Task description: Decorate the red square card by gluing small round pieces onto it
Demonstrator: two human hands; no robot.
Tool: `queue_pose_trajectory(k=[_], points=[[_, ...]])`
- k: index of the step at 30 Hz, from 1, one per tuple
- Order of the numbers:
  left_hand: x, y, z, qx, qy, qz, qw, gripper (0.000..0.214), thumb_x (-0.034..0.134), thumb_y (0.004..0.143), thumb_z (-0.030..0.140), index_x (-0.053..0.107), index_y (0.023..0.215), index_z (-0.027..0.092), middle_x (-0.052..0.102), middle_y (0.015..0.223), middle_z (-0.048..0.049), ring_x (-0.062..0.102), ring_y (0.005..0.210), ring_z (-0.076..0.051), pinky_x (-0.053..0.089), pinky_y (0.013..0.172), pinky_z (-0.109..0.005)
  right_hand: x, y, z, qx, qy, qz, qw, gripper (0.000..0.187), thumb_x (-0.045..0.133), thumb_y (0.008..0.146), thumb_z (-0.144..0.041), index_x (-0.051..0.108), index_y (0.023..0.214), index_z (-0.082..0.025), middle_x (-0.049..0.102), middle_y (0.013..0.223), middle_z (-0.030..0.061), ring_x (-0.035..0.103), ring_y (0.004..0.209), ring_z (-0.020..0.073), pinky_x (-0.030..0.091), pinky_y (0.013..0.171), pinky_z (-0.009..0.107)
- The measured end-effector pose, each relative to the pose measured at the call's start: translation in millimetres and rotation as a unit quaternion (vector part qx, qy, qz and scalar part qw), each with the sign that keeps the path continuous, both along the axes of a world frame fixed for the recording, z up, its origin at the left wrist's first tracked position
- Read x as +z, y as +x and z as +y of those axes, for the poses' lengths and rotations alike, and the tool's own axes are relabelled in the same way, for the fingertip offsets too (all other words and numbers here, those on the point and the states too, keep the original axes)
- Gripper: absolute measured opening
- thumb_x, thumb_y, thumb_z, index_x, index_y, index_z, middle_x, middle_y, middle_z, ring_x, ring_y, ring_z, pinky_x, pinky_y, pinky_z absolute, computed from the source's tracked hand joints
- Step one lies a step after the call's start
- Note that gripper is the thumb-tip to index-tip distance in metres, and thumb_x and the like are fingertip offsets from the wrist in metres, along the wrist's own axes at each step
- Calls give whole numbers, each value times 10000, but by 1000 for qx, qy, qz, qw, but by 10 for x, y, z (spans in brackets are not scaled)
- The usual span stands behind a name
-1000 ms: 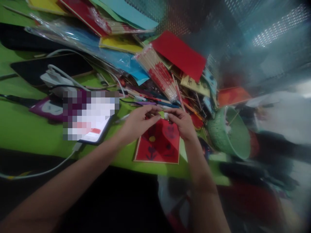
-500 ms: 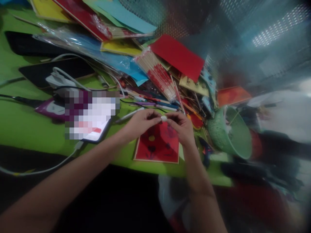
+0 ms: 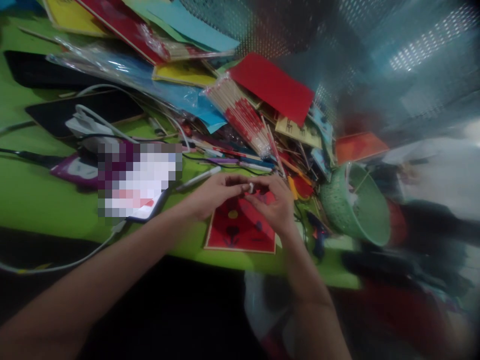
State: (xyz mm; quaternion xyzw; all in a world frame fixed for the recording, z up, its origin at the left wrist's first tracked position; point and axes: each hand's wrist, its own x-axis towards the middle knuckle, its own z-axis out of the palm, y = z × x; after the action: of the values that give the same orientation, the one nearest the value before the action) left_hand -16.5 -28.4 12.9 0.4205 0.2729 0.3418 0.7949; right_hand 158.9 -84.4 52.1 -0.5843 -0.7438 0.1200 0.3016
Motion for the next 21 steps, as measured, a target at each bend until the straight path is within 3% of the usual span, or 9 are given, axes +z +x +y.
queue_pose_trajectory(k=[7,10,15,21], points=[[-55,2,6,-20,11,-2,1000,471,780,796,341,672,1235,208,731,939,-62,692,822,-167,549,672,-261,51,-24,1,-2,27,-10,1000,196,728,869,-368,684,1022,-253,704,1007,56,634,975,233,533,850,382],[-28,-23,-8,-14,28,24,999,452,756,816,350,664,1239,221,723,893,-49,682,777,-166,535,624,-256,101,6,-50,-35,25,-31,999,160,722,871,-383,680,955,-253,696,966,55,627,945,234,525,815,379],[44,-68,-24,62,50,48,996,428,771,797,341,675,1194,216,731,936,-47,679,821,-161,539,714,-273,130,180,-263,-121,1,-60,991,156,735,857,-375,673,885,-234,667,892,31,580,769,188,474,694,335],[39,-60,-35,72,64,39,995,401,769,787,289,679,1164,188,714,898,-40,675,809,-152,536,758,-280,-109,328,-523,-187,-65,-107,974,142,725,850,-352,672,867,-221,664,868,20,572,752,182,439,711,325]])
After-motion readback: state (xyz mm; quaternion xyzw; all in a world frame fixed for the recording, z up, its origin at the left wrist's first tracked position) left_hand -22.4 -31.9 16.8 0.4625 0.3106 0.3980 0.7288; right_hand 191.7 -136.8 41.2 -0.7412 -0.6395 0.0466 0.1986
